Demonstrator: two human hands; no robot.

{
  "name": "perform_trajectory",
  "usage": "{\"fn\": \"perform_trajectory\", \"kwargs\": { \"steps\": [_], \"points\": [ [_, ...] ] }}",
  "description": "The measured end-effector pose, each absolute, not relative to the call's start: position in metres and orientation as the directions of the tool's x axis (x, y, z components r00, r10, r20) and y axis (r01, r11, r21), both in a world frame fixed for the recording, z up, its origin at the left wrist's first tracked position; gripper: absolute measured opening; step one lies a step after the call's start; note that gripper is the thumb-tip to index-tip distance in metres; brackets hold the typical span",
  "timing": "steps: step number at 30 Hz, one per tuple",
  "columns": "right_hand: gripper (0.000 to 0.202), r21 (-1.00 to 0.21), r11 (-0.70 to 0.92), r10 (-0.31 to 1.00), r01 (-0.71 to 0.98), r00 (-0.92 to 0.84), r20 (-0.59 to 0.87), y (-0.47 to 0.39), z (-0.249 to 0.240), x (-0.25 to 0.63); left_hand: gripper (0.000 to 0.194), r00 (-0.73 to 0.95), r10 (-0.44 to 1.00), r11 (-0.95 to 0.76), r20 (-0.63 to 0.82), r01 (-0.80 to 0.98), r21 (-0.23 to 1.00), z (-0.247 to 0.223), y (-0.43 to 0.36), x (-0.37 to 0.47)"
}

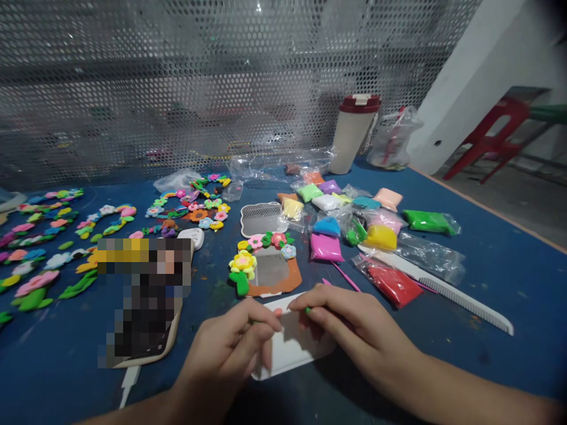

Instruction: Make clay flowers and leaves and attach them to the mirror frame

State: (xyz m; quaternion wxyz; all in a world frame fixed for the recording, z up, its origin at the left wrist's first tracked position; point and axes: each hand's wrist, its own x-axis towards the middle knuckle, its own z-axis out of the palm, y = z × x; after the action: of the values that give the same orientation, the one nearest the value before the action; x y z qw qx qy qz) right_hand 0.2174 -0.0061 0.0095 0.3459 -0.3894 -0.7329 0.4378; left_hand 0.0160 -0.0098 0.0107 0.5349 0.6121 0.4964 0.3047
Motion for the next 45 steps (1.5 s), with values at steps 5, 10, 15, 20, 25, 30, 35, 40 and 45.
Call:
{"fn": "perform_trajectory", "kwargs": {
  "steps": [5,10,15,20,25,30,35,40,45],
  "points": [
    [0.014,-0.947,0.194,0.892,0.257,-0.447,0.061,-0.004,0.009,0.219,0.020,0.453,0.885,-0.392,0.106,0.603,0.695,0.038,0.007,0.005],
    [0.015,-0.980,0.139,0.904,0.141,-0.422,0.068,-0.003,0.011,0.216,0.023,0.573,0.819,-0.495,0.015,0.693,0.524,0.041,0.006,0.001],
    [0.020,-0.999,-0.033,0.910,0.038,-0.413,-0.046,0.000,0.010,0.216,0.014,0.657,0.754,-0.638,0.000,0.733,0.236,0.033,-0.001,0.004],
    [0.012,-0.993,-0.036,0.931,0.110,-0.358,-0.074,0.003,0.008,0.217,0.015,0.782,0.621,-0.779,-0.047,0.623,0.063,0.026,-0.004,0.011],
    [0.006,-0.998,-0.060,0.915,0.030,-0.398,-0.067,0.003,0.013,0.215,0.031,0.826,0.561,-0.819,-0.061,0.564,0.103,0.027,-0.006,0.018],
    [0.008,-0.994,-0.032,0.933,0.100,-0.353,-0.065,0.003,0.011,0.216,0.017,0.870,0.483,-0.871,-0.098,0.489,0.042,0.032,-0.005,0.020],
    [0.006,-0.990,0.015,0.936,0.137,-0.350,-0.034,0.003,0.013,0.218,0.010,0.879,0.469,-0.883,-0.080,0.469,-0.020,0.029,-0.005,0.015],
    [0.008,-0.981,0.028,0.922,0.192,-0.385,-0.049,0.004,0.014,0.217,0.018,0.860,0.510,-0.860,0.026,0.510,0.010,0.026,-0.004,0.009],
    [0.004,-0.973,0.030,0.922,0.228,-0.382,-0.061,0.004,0.010,0.216,0.014,0.851,0.469,-0.880,0.239,0.473,0.041,0.024,0.000,0.010]
  ]
}}
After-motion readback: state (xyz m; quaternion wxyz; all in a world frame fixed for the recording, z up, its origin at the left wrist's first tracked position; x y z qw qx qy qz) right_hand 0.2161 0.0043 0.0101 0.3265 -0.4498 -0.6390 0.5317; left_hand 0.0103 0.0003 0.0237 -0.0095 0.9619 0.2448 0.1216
